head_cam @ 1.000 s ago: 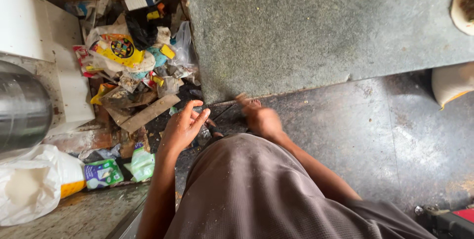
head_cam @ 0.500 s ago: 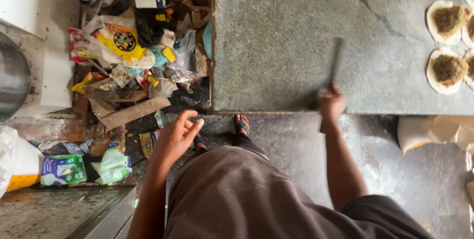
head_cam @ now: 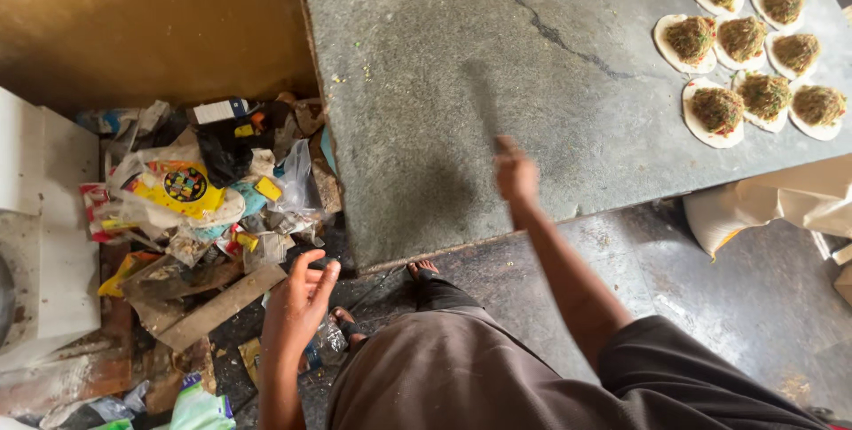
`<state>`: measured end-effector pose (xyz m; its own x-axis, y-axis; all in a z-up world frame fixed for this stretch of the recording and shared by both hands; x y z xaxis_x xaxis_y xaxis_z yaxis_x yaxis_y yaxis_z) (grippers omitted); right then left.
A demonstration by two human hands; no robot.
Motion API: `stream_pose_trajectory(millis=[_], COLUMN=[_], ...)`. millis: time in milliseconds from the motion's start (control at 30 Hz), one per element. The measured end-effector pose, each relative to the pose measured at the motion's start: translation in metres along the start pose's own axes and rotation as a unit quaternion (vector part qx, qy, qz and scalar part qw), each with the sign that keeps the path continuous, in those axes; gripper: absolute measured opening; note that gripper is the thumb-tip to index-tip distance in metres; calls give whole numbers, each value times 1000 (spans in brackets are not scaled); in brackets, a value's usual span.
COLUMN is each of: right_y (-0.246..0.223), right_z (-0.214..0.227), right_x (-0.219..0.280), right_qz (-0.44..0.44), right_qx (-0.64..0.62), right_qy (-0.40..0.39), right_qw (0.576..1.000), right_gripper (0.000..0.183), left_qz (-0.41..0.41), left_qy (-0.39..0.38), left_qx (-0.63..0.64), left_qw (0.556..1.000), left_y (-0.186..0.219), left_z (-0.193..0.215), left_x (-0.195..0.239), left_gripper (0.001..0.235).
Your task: The person places vegetable filling onto round dough sheets, then folds and pleats the edges to seal the dumplings. The person also cleans the work surface with a scraper before continuing.
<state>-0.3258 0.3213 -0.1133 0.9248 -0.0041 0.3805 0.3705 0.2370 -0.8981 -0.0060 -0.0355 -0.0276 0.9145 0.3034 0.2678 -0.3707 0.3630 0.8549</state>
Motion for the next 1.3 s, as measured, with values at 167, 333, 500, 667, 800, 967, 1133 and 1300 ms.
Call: stream_pose_trajectory(millis=[167,333,500,667,800,967,1133,1300], right_y=[25,47,34,-16,-51,-75,-77,-102], right_z=[185,265,286,307,327,346,361,358], right_x=[-51,-83,-134,-228,-319,-427,-484,-487], right_qz=[-10,-9,102,38,-2,147,113,110], right_qx=[-54,-50,160,191,206,251,273,299], right_qy=[230,260,294,280,238,377,358,307], right_qw=[972,964,937,940,949,879,886,897], right_gripper=[44,61,51,45,37,47,42,47], left_qz=[-31,56,138,218,238,237,280,306], left_qy=[-53,-58,-109,-157,-165,-152,-150,-149], left_qx=[23,-89,-176,-251,-306,-292,-303,-298], left_qw=[998,993,969,930,907,914,899,892], left_y=[0,37,69,69,57,55,43,33], left_z=[-37,-58,-77,-108,-122,-147,-151,-147], left_x=[-35,-82,-140,-200,-218,-272,-295,-265], left_gripper=[55,66,80,91,93,94,95,96])
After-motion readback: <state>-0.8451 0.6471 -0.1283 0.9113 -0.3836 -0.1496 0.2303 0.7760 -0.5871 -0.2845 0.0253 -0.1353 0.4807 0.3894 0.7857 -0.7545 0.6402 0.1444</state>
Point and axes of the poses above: each hand's wrist, its own x-axis away from the middle knuckle, its own z-axis out of the back of the hand, y = z × x, the point moved 2 cm from there along -x, towards the middle knuckle, and after that the axes turned 6 degrees about -y, right-handed, at the moved point
